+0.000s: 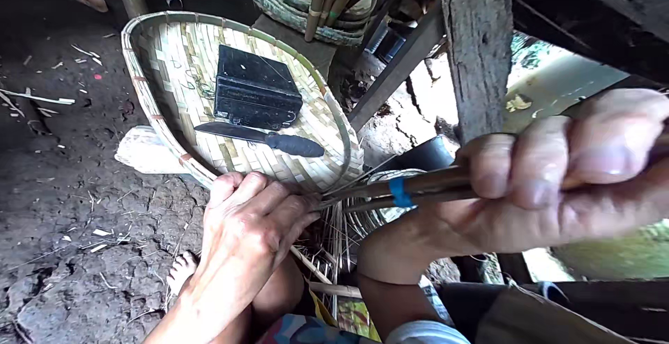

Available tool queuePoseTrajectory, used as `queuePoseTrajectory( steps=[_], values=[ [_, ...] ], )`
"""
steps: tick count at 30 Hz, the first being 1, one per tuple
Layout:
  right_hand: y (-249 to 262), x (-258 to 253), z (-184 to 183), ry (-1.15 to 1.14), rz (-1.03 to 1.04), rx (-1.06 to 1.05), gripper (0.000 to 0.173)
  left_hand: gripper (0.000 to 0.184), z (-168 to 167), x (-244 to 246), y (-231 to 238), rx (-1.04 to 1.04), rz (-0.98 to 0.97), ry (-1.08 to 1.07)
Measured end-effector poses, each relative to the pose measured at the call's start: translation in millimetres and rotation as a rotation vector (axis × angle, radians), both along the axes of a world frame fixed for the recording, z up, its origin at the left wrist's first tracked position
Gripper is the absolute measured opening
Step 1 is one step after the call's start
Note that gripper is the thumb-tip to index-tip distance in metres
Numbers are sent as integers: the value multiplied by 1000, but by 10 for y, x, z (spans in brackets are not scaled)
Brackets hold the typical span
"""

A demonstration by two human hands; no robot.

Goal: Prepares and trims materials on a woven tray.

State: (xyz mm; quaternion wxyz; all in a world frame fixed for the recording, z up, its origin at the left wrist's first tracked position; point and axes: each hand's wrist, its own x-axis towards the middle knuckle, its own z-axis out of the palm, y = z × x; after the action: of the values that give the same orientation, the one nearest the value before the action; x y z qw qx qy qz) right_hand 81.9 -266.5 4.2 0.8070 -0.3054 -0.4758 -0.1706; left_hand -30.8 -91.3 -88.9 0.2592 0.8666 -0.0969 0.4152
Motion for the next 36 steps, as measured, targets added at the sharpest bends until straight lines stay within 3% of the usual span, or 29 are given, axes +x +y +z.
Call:
queuePoseTrajectory(
  steps=[7,11,15,19,22,25,29,32,36],
  values=[
    [264,25,56,79,-270,-53,16,19,-60,19,-45,-111,-16,-15],
    [491,181,197,184,-220,-105,16,16,-112,62,-83,-190,-26,-82],
    [666,242,155,268,-43,-229,13,16,-137,77,-88,-157,-43,-101],
    [674,75,99,198,-130,-311,16,16,-146,87,-79,-126,-50,-104],
    [691,189,39,294,-69,-355,11,13,-148,81,-81,-136,-78,-111],
    [552,-19,-46,171,-187,-317,14,12,-125,105,-106,-180,-60,-120],
    [635,195,-116,303,-103,-341,11,24,-100,89,-130,-212,-51,-103],
    [513,-58,-196,142,-180,-359,14,28,-90,115,-122,-186,-37,-103],
    [657,64,-137,244,-181,-314,13,34,-84,157,-137,-190,-20,-108]
  ],
)
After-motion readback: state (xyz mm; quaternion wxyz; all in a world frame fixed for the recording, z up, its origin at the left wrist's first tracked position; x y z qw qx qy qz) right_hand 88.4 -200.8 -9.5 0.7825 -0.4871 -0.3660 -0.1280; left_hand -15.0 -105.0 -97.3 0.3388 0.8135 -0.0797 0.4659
